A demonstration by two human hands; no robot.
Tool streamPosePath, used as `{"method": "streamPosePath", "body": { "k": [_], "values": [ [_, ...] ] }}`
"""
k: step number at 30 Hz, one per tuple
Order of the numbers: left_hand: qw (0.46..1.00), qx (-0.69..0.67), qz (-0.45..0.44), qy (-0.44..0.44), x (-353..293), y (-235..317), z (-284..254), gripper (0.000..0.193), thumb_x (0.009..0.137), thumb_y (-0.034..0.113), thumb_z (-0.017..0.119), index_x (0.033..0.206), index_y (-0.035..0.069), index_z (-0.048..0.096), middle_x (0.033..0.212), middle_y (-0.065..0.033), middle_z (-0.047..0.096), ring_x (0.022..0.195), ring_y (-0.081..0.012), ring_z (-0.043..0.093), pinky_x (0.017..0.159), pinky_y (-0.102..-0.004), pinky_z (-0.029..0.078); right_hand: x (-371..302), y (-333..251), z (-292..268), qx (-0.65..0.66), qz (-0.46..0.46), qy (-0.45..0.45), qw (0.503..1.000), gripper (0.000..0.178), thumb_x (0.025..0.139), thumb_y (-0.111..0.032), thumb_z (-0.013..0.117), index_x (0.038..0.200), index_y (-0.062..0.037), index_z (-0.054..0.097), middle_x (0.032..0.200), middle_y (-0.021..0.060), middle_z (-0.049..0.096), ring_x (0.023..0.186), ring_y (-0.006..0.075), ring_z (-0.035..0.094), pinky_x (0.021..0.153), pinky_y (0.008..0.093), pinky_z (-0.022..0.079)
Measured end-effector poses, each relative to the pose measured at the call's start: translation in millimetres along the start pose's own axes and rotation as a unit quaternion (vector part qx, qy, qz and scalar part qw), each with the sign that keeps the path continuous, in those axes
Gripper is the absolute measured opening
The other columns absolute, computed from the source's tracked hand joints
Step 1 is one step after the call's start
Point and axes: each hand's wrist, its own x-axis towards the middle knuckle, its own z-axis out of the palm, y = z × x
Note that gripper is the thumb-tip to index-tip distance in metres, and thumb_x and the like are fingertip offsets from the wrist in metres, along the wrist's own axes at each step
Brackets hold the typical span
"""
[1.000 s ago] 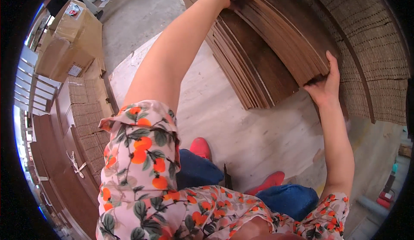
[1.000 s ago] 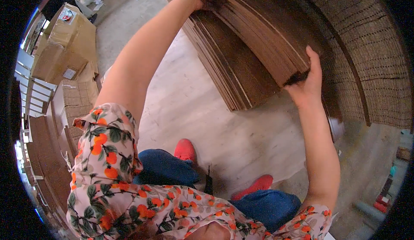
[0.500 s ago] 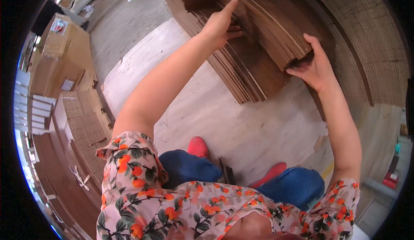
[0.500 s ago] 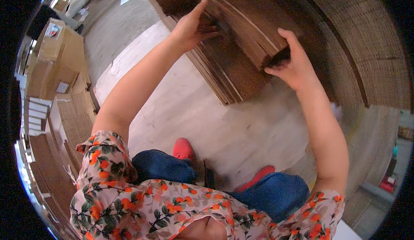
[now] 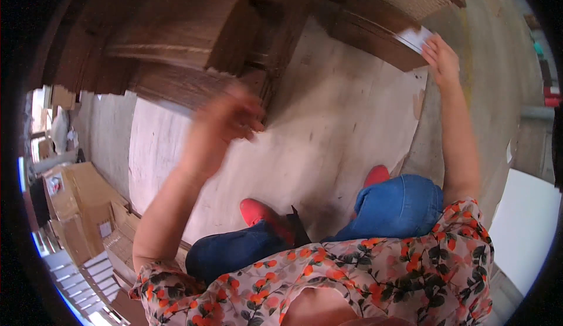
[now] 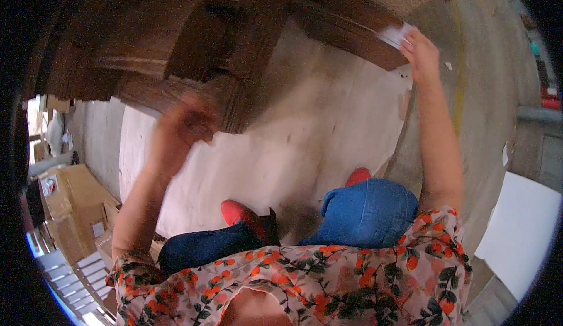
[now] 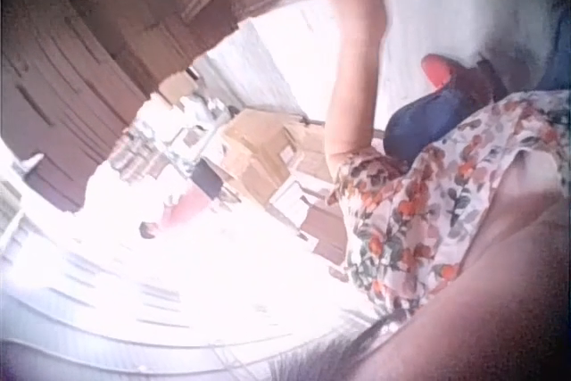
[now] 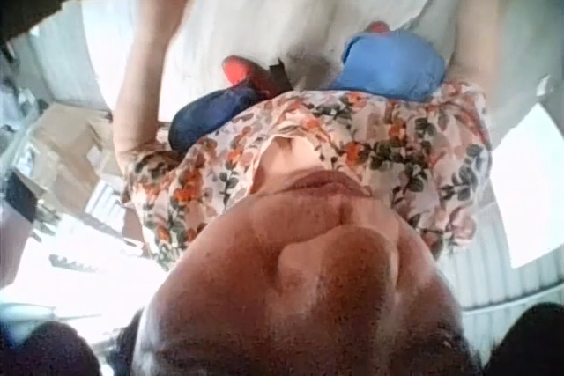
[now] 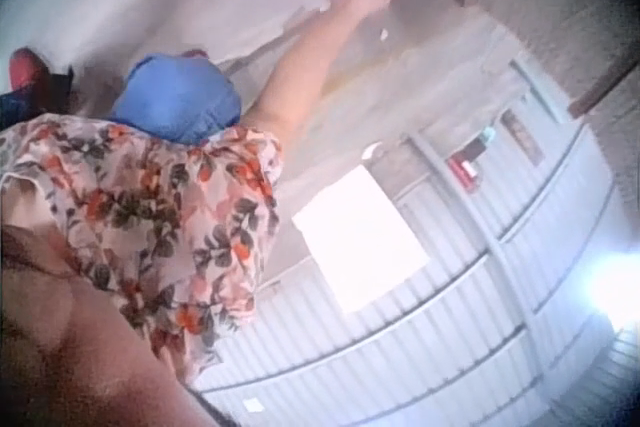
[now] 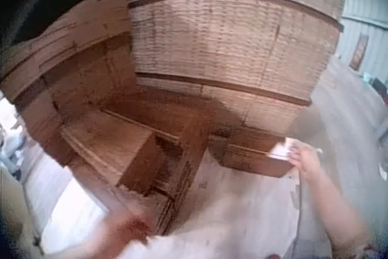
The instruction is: The person picks up wood panels from a stack, handles them one at a time, and places them onto another stack while occasionally shifting the position of the stacks.
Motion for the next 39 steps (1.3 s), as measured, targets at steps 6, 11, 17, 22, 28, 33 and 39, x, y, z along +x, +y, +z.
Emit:
{"method": "streamPosePath", "body": {
  "k": [6,11,17,22,28,33,39],
  "values": [
    [0.963,0.212,-0.147,-0.079,96.4,-74.0,123.0,0.055,0.086,0.045,0.061,0.116,0.0,0.057,0.103,-0.008,0.061,0.091,-0.0147,0.057,0.078,-0.0289,0.048,52.5,94.5,-146.7,0.057,0.141,0.155,0.976,0.061,0.088,-0.04,0.058,0.128,0.0034,0.044,0.117,0.0197,0.055,0.104,0.0279,0.057,0.083,0.0404,0.05],
    [0.97,0.134,0.003,0.203,244.9,-80.7,139.7,0.078,0.079,0.053,0.064,0.124,-0.008,0.046,0.125,-0.019,0.051,0.116,-0.0268,0.047,0.099,-0.0356,0.034,49.6,101.2,-129.7,0.1,0.202,0.039,0.974,0.086,0.081,-0.054,0.061,0.137,0.0028,0.029,0.13,0.0255,0.042,0.116,0.0337,0.048,0.09,0.0454,0.047],
    [0.963,0.204,-0.033,0.174,314.7,-57.6,123.7,0.085,0.081,0.061,0.055,0.138,0.001,0.035,0.141,-0.0161,0.038,0.126,-0.0312,0.038,0.102,-0.0428,0.031,-7.0,76.1,-45.4,0.199,0.271,-0.018,0.942,0.118,0.074,-0.057,0.068,0.142,0.0056,-0.004,0.146,0.0275,0.011,0.127,0.0402,0.035,0.098,0.0525,0.04],
    [0.95,0.28,-0.018,0.138,294.3,-66.7,131.2,0.081,0.081,0.057,0.058,0.134,-0.002,0.041,0.136,-0.0179,0.043,0.124,-0.0301,0.041,0.101,-0.041,0.032,-1.6,100.7,-16.2,0.357,0.304,-0.105,0.877,0.133,0.066,-0.057,0.074,0.14,0.0029,-0.018,0.146,0.0295,0.004,0.134,0.0417,0.021,0.105,0.0547,0.03],
    [0.973,0.185,-0.048,0.126,194.8,-143.2,148.3,0.065,0.082,0.044,0.066,0.118,-0.008,0.054,0.117,-0.0171,0.058,0.107,-0.0224,0.052,0.093,-0.0325,0.04,-19.6,79.4,33.3,0.363,0.189,-0.045,0.911,0.091,0.07,-0.042,0.076,0.135,0.0012,0.031,0.137,0.0166,0.037,0.125,0.0297,0.038,0.097,0.0476,0.039],
    [0.971,0.204,-0.118,0.028,157.9,-124.2,155.2,0.045,0.084,0.041,0.064,0.102,0.0,0.065,0.097,-0.0081,0.065,0.087,-0.0119,0.058,0.076,-0.0299,0.045,-13.2,85.2,16.8,0.345,0.176,-0.023,0.922,0.045,0.072,-0.028,0.072,0.108,-0.0042,0.058,0.107,0.01,0.061,0.1,0.0255,0.056,0.092,0.0384,0.042],
    [0.968,0.225,-0.037,0.103,217.5,-105.3,109.9,0.074,0.074,0.057,0.067,0.117,-0.002,0.057,0.116,-0.0154,0.059,0.107,-0.0218,0.054,0.093,-0.0346,0.041,-52.9,97.6,-16.8,0.193,0.223,-0.097,0.951,0.06,0.071,-0.022,0.071,0.121,0.0034,0.049,0.117,0.0141,0.056,0.108,0.0262,0.053,0.094,0.0375,0.041]
  ]
}}
